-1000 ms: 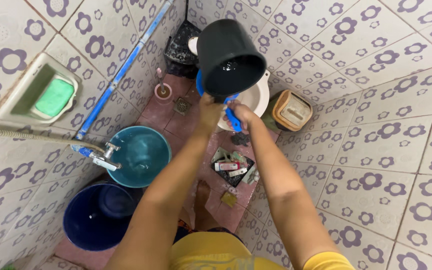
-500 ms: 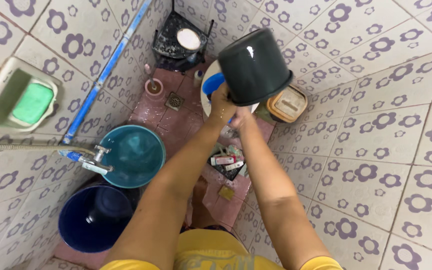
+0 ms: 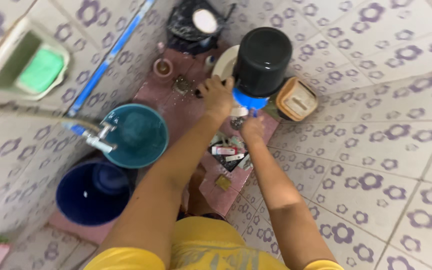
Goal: The person pours water from a blue scoop into a bucket and rinses a sponge. They then scrub a black plastic basket with the sponge, rinse it with water from the scoop, and place it on the floor. The person also rinses the scoop and bucket.
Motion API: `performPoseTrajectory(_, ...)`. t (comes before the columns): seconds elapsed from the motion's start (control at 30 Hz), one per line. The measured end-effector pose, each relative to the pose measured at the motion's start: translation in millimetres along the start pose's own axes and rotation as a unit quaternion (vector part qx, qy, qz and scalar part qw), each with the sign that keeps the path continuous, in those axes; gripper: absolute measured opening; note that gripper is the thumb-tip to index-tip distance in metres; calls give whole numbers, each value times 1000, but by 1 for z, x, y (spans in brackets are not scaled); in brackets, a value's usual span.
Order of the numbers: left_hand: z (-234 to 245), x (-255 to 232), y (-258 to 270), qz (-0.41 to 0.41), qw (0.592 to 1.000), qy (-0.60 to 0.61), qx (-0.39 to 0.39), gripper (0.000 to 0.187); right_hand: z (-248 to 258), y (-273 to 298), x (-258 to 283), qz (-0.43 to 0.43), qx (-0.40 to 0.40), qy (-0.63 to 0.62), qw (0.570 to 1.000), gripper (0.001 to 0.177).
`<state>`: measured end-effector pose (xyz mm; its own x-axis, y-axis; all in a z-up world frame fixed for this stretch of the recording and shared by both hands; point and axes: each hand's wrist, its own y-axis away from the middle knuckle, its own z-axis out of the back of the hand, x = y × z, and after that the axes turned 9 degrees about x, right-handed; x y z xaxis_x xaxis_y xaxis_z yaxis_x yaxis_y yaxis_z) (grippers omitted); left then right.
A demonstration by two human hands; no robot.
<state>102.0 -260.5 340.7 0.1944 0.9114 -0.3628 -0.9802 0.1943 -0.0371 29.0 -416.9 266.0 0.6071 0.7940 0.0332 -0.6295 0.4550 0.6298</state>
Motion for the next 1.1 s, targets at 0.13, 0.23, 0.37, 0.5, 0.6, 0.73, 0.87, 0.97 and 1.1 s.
performPoseTrajectory(0.13,-22,1,24,54,998,32,-26,27,-22,0,-24,58,-24,-1,998,76)
performPoseTrajectory(0.23,-32,8,41,74,992,104,-5,27,-41,-12,-41,114,-48,1,992,76)
performPoseTrajectory(0.37,-32,17,68,112,980,164,7,22,-87,-12,-51,317,-32,-13,948,52)
performPoseTrajectory(0.5,-25,27,94,129,971,195,58,37,-138,1,-36,185,242,-267,915,27)
performPoseTrajectory(0.6,-18,51,121,148,957,224,109,39,-166,17,-18,152,328,-281,889,26)
performPoseTrajectory(0.73,-9,108,188,187,933,293,90,39,-183,38,-7,105,405,-395,818,22)
performPoseTrajectory(0.87,-6,165,278,298,877,284,247,55,-177,42,7,87,395,-337,850,24)
performPoseTrajectory(0.97,-21,192,342,386,840,275,264,49,-171,43,14,118,361,-304,874,39)
performPoseTrajectory(1.1,-53,218,394,512,771,320,203,69,-179,54,24,186,355,-282,872,53)
